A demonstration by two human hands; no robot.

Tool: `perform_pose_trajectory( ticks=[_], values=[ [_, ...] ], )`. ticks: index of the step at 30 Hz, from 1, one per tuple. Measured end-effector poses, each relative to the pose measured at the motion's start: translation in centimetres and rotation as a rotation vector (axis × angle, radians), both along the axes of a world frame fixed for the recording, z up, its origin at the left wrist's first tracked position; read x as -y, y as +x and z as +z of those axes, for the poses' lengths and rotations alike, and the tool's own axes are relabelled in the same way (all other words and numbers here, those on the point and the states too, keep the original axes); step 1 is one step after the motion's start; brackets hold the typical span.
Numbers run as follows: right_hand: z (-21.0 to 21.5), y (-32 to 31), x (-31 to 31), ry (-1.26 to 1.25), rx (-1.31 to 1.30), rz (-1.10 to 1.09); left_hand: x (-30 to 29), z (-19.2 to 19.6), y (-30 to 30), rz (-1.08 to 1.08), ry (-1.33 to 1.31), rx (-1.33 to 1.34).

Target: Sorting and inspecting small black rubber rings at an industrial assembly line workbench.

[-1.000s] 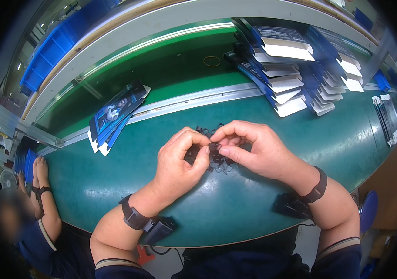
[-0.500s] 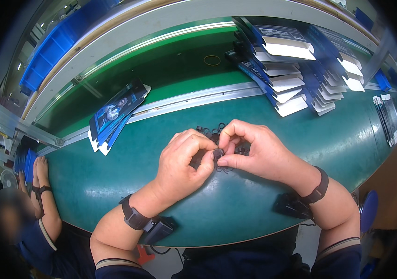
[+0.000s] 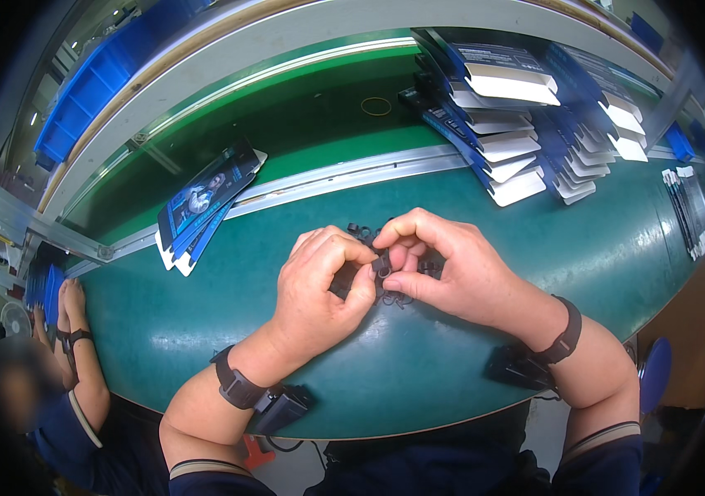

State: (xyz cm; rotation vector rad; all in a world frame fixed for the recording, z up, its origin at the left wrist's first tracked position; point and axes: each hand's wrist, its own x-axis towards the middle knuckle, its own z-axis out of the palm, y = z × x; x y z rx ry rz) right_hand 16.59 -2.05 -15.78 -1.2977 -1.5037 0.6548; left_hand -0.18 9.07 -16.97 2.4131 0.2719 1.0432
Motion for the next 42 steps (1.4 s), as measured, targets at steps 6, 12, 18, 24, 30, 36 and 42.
perform_pose_trajectory(
  ticks=[6, 12, 18, 24, 30, 36, 42],
  values=[
    [-0.3, 0.1, 0.1, -0.048, -0.121, 0.021, 0.0, 0.1, 0.0, -0.001, -0.021, -0.007],
    [0.0, 0.2, 0.2, -0.171, -0.403, 0.069, 0.1, 0.0, -0.1, -0.002, -0.080, 0.008],
    [0.0, 0.1, 0.2, -0.151, -0.374, 0.064, 0.1, 0.0, -0.1, 0.001, -0.076, 0.017],
    [0.3, 0.3, 0.3, -0.205, -0.335, 0.066, 0.4, 0.5, 0.0, -0.003, -0.104, 0.006],
    [0.6, 0.2, 0.4, -0.214, -0.295, 0.061, 0.2, 0.1, -0.1, -0.033, -0.083, 0.001],
    [0.7, 0.2, 0.4, -0.227, -0.243, 0.019, 0.1, 0.3, -0.1, -0.036, -0.041, 0.007],
    [0.3, 0.4, 0.2, -0.226, -0.320, 0.009, 0.3, 0.3, -0.2, -0.021, -0.084, -0.010]
  ],
)
